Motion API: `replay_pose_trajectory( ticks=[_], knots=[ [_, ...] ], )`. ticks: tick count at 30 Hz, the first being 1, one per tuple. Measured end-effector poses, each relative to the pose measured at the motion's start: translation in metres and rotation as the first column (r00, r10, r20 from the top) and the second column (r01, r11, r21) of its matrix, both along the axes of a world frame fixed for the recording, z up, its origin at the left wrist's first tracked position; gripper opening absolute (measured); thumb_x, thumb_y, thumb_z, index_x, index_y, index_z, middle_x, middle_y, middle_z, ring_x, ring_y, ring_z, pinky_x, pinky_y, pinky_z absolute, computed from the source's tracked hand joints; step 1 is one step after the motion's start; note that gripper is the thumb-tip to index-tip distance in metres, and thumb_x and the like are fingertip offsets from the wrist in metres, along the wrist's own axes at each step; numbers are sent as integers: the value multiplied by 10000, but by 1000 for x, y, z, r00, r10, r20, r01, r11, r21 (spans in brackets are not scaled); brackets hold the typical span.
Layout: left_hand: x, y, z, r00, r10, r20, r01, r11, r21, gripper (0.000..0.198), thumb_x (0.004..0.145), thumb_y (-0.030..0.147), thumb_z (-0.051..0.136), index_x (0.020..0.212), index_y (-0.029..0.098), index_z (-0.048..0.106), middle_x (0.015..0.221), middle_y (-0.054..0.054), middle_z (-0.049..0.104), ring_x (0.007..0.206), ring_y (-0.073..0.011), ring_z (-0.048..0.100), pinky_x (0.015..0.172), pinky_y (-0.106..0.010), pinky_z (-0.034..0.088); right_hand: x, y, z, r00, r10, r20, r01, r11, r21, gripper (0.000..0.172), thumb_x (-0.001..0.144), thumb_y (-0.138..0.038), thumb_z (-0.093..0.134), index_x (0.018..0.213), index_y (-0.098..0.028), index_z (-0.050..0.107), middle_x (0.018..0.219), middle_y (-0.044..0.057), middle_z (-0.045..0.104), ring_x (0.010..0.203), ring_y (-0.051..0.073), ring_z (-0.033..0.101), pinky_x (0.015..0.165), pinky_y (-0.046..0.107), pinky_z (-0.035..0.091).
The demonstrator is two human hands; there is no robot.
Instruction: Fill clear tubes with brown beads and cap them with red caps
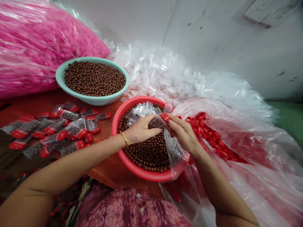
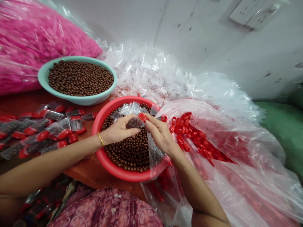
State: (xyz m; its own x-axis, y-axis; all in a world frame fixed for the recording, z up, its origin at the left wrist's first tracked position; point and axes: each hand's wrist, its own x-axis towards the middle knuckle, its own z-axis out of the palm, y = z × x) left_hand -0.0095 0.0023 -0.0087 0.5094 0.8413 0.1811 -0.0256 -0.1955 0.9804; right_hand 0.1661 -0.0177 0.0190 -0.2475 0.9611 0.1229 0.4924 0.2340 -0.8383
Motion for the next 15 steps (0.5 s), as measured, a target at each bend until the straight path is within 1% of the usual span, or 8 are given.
replay_pose_trajectory(
  ticks=[2,4,5,7,9,11,13,15],
  knots=[
    [0,0,-2,998,20,-61,-17,999,42,221,733,204,566,941,132,577,831,-19,617,771,-145,555,752,-301,463,0,-5,-3,992,2,130,-14,995,97,462,902,-406,398,1252,-167,581,778,44,660,717,167,617,655,280,500],
    [0,-1,-4,991,29,-127,-19,997,77,226,725,227,569,930,132,584,791,-10,610,732,-142,545,709,-288,459,1,-8,-5,968,3,251,-46,985,168,484,907,-387,393,1310,-161,536,932,76,705,806,188,652,720,293,509],
    [-1,-1,-4,987,32,-157,-17,996,91,230,724,234,567,929,133,587,772,-4,607,712,-137,540,690,-280,455,1,-10,-6,954,3,301,-63,980,189,490,910,-377,386,1326,-155,519,988,85,709,814,188,662,723,288,509],
    [-1,-2,-3,974,47,-222,-21,993,120,214,718,245,567,900,136,595,716,12,591,657,-124,522,640,-259,437,2,-12,-6,927,-4,375,-80,974,210,488,916,-358,367,1330,-145,515,1023,92,715,779,182,674,691,269,510],
    [-2,-4,-1,955,81,-287,-35,986,161,172,705,248,573,838,142,593,652,30,557,603,-109,490,589,-237,402,3,-13,-6,902,-18,431,-91,969,230,471,922,-337,350,1309,-146,538,996,86,727,736,175,678,653,255,506],
    [-2,-5,2,941,109,-321,-44,978,203,120,691,231,571,778,147,580,614,43,526,569,-95,460,561,-222,370,4,-15,-6,877,-29,480,-115,957,268,460,928,-318,334,1289,-140,557,934,83,738,671,165,669,608,242,493],
    [-1,-7,5,935,112,-335,-37,974,222,86,691,211,559,750,150,569,606,45,518,559,-88,448,552,-214,353,4,-16,-7,845,-43,533,-158,932,326,460,936,-300,315,1273,-111,565,814,81,738,589,151,645,558,229,467],
    [0,-8,7,929,108,-355,-30,976,217,67,690,203,552,733,152,560,600,44,518,556,-89,446,541,-210,339,4,-18,-10,805,-70,589,-209,896,392,462,940,-288,302,1256,-82,570,687,74,713,522,143,612,515,224,437]
  ],
)
